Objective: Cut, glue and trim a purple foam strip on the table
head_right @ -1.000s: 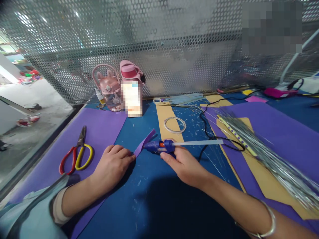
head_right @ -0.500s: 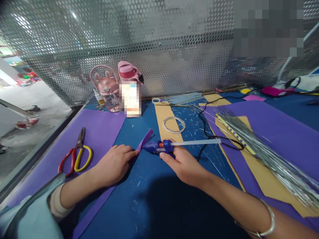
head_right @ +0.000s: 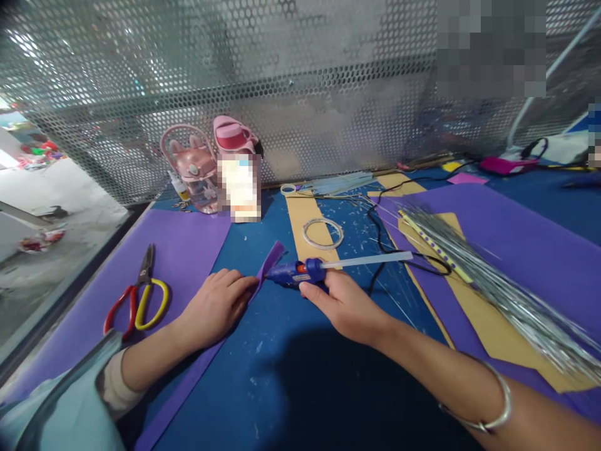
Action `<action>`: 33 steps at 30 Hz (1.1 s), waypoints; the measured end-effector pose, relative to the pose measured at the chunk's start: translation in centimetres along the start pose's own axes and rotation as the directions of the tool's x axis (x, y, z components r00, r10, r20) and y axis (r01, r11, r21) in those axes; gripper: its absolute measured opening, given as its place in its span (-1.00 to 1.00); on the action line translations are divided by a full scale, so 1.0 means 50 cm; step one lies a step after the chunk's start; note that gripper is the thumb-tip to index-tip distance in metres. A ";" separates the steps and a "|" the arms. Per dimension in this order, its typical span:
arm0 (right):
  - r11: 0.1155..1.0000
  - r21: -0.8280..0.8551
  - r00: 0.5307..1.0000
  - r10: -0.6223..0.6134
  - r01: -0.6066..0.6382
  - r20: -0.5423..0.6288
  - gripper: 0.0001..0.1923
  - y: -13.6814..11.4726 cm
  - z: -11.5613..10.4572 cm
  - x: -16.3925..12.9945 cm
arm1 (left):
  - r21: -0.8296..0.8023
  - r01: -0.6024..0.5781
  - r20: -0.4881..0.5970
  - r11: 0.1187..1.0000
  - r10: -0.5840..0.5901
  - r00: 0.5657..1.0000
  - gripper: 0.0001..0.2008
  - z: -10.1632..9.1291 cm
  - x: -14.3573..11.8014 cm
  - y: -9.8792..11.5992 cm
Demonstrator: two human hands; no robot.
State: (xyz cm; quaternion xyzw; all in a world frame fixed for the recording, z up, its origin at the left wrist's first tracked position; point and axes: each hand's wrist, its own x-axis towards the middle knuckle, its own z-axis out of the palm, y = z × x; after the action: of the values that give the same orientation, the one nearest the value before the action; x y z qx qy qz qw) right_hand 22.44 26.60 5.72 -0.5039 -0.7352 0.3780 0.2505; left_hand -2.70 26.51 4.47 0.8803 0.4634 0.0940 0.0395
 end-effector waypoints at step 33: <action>0.999 -0.032 0.987 -0.042 0.038 -0.154 -0.72 -0.005 0.010 0.009 | -0.001 0.017 0.044 1.000 -0.017 0.999 -0.70 -0.002 0.002 -0.001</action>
State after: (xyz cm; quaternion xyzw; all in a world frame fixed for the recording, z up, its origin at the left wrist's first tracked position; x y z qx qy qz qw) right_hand 21.79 26.82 5.62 -0.5205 -0.7288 0.3220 0.3070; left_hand -2.69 26.64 4.58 0.8781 0.4697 0.0749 0.0512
